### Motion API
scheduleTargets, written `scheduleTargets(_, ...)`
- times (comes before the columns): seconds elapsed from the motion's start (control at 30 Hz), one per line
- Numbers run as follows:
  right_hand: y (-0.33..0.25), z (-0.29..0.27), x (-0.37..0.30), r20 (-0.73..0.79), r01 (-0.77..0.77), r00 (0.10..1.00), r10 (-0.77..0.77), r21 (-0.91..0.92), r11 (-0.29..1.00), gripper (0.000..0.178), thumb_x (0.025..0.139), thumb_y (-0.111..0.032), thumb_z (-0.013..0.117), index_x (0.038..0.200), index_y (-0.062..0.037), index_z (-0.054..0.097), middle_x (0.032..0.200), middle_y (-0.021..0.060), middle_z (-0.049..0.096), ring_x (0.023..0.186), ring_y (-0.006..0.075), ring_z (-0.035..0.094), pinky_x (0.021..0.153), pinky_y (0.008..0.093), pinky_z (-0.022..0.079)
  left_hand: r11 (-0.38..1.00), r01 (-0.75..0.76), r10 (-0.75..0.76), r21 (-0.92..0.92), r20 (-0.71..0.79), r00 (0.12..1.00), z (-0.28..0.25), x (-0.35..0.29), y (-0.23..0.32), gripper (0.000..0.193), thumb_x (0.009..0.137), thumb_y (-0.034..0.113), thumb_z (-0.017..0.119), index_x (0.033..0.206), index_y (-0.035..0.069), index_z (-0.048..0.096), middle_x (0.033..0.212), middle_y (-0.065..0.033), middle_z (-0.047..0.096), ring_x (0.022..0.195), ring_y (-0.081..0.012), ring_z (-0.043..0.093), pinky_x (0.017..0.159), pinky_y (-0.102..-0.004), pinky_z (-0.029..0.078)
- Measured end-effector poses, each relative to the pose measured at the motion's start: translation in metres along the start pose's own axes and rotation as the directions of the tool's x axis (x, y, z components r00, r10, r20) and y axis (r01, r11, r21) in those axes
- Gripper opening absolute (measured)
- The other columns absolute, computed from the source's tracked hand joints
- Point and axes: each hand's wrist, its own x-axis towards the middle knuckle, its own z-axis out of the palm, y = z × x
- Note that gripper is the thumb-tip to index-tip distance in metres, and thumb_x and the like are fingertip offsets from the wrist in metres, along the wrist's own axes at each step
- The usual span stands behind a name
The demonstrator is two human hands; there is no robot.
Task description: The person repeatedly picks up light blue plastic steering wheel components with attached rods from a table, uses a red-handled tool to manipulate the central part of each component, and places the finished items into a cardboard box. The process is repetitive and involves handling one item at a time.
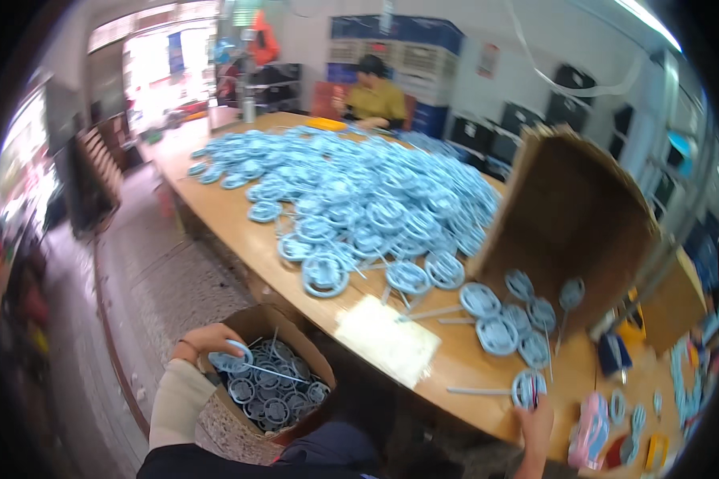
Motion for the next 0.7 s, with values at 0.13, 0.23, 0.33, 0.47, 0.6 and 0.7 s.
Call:
scheduleTargets(0.13,-0.029,0.007,-0.017,-0.112,0.065,0.989,-0.099,-0.275,0.959,0.034,0.075,-0.025,0.063,0.099,-0.0018,0.056,0.081,0.0166,0.062,0.069,0.029,0.06,0.063,0.0351,0.047,0.993,0.011,0.02,0.12,-0.258,0.966,0.017,0.016,0.008,0.051,0.076,0.036,0.065,0.11,-0.002,0.056,0.103,-0.0146,0.061,0.094,-0.0208,0.058,0.083,-0.0286,0.044)
scheduleTargets(0.23,-0.05,-0.005,-0.027,-0.016,0.009,1.0,-0.012,-0.185,0.983,0.045,0.078,-0.037,0.06,0.105,-0.0025,0.055,0.092,0.0195,0.061,0.081,0.033,0.059,0.072,0.0388,0.046,0.983,-0.173,0.17,-0.069,-0.043,0.984,-0.006,0.024,0.055,0.051,0.08,0.036,0.062,0.114,-0.001,0.054,0.108,-0.0132,0.06,0.1,-0.0196,0.055,0.086,-0.0278,0.043)
scheduleTargets(0.33,-0.025,0.005,-0.027,-0.015,0.073,0.997,-0.075,-0.098,0.992,0.047,0.077,-0.038,0.06,0.107,-0.0024,0.056,0.091,0.0217,0.061,0.082,0.0359,0.059,0.073,0.0406,0.046,0.877,-0.44,0.462,-0.194,0.084,0.883,-0.001,0.031,0.116,0.045,0.085,0.033,0.058,0.115,0.0,0.054,0.109,-0.0108,0.059,0.102,-0.0163,0.054,0.087,-0.0262,0.042)
scheduleTargets(0.47,-0.026,0.009,-0.029,0.04,0.053,0.998,-0.045,-0.219,0.974,0.038,0.076,-0.033,0.059,0.094,0.0007,0.061,0.081,0.022,0.062,0.076,0.0371,0.06,0.07,0.0419,0.045,0.703,-0.538,0.709,-0.465,0.404,0.578,0.101,0.074,0.171,0.043,0.086,0.035,0.056,0.114,0.002,0.054,0.104,-0.0068,0.061,0.095,-0.0118,0.054,0.081,-0.0252,0.044)
scheduleTargets(0.6,-0.041,0.013,-0.049,0.093,0.063,0.994,-0.052,-0.125,0.99,0.035,0.076,-0.03,0.058,0.087,0.0024,0.062,0.078,0.0229,0.061,0.074,0.0372,0.059,0.068,0.042,0.045,0.791,-0.278,0.612,-0.545,0.707,0.354,0.24,0.099,0.221,0.047,0.087,0.037,0.053,0.117,0.001,0.05,0.098,-0.0055,0.061,0.089,-0.0108,0.055,0.076,-0.0258,0.046)
scheduleTargets(0.7,-0.061,0.007,-0.069,0.116,0.078,0.99,-0.075,-0.015,0.997,0.033,0.077,-0.028,0.057,0.084,0.0036,0.062,0.075,0.0243,0.06,0.071,0.0374,0.059,0.066,0.0416,0.044,0.747,-0.172,0.646,-0.643,0.639,0.418,0.267,0.071,0.259,0.032,0.087,0.034,0.056,0.1,0.005,0.055,0.084,-0.0055,0.058,0.072,-0.0135,0.055,0.059,-0.0262,0.046)
